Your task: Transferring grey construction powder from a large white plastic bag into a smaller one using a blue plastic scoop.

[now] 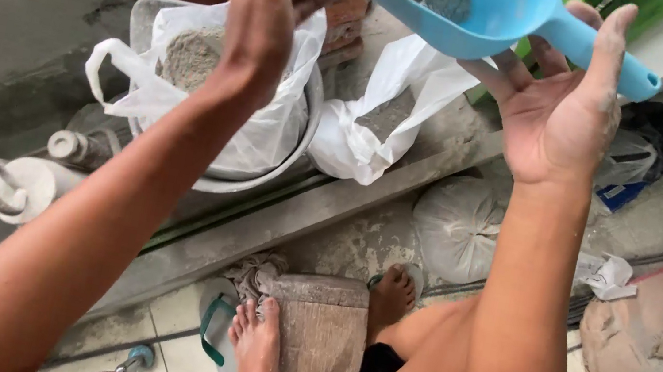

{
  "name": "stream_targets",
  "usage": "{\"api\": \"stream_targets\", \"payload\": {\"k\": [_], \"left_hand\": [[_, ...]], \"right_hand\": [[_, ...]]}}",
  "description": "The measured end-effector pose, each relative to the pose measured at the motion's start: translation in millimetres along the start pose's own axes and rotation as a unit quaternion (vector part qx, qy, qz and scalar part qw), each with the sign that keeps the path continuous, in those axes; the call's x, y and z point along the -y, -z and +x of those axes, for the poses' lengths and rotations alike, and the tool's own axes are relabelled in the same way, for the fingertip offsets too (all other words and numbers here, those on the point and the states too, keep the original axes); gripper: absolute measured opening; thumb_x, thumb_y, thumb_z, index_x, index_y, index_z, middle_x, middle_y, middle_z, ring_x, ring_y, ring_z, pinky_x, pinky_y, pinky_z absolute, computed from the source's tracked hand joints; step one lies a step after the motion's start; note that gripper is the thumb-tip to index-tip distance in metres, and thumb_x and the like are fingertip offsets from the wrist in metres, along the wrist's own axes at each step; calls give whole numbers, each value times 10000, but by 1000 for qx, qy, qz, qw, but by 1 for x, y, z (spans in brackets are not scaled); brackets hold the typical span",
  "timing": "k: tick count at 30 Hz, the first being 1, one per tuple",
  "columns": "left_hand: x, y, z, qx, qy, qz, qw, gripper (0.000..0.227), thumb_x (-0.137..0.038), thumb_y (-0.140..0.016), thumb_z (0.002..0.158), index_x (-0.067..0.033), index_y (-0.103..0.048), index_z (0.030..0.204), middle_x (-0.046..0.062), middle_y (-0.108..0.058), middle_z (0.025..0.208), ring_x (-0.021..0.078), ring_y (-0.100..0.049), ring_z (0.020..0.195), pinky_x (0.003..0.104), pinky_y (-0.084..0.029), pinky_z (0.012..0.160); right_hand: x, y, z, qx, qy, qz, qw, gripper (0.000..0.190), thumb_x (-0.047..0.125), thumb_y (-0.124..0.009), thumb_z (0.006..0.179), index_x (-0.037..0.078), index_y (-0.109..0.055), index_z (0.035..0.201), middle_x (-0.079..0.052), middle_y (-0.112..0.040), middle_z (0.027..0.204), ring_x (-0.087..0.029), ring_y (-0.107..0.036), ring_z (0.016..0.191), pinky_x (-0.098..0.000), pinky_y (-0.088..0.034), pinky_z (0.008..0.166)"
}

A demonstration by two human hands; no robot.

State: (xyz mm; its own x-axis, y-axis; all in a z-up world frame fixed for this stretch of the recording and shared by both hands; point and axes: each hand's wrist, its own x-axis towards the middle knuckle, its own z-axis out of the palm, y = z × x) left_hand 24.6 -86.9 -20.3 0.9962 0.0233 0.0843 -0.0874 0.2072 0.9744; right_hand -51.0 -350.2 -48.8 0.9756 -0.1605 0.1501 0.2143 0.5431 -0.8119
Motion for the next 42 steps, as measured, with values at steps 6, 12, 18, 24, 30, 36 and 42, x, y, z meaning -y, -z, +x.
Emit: {"api": "stream_targets", "payload": {"k": [6,12,18,24,30,36,42], "left_hand": [[63,-37,0,212,-72,395,891,531,-330,-490,1045,33,-369,1412,284,-580,1329,325,-602,1208,456,-464,1025],[108,-61,-8,321,21,629,708,900,-634,-734,911,-6,-323,1406,276,-482,1302,517,-649,1009,596,-583,785],[170,-48,-9,329,-33,748,575,220,20,-569,865,-126,-732,840,67,-720,817,328,-721,747,426,-556,546],[154,-41,-5,344,-3,788,510,234,-106,-583,882,-210,-784,941,2,-763,925,302,-748,869,373,-548,620],[146,-46,-10,319,34,792,519,787,-877,-567,886,-136,-711,1106,24,-761,963,219,-744,839,352,-563,645],[169,-35,3,321,-26,799,508,232,30,-666,843,-181,-760,858,22,-759,863,282,-749,826,364,-531,574],[193,-33,5,276,-37,786,552,175,-136,-526,994,-150,-682,916,-12,-739,780,207,-726,678,341,-487,499]], "right_hand": [[21,48,-13,-152,-13,-34,988,523,612,-736,733,215,-655,1064,-146,-720,1273,-420,-743,1217,-650,-721,1008],[22,86,-26,-177,-7,-61,982,546,641,-733,735,216,-671,1072,-156,-679,1260,-441,-707,1263,-689,-700,1049],[20,101,-35,-185,-45,-61,980,487,631,-693,779,225,-669,1047,-112,-695,1170,-419,-716,1196,-655,-702,966],[22,113,-36,-189,-57,-75,978,511,654,-696,756,239,-672,1053,-94,-696,1195,-402,-714,1218,-644,-705,971],[25,117,-37,-198,-52,-81,975,523,644,-705,754,225,-673,1063,-119,-715,1186,-419,-737,1195,-648,-707,959],[24,123,-35,-176,-58,-91,979,521,649,-713,771,221,-680,1064,-91,-707,1168,-427,-720,1212,-645,-707,946],[21,126,-29,-182,-65,-100,976,477,622,-678,835,196,-682,1049,-104,-691,1101,-408,-720,1138,-660,-687,912]]}}
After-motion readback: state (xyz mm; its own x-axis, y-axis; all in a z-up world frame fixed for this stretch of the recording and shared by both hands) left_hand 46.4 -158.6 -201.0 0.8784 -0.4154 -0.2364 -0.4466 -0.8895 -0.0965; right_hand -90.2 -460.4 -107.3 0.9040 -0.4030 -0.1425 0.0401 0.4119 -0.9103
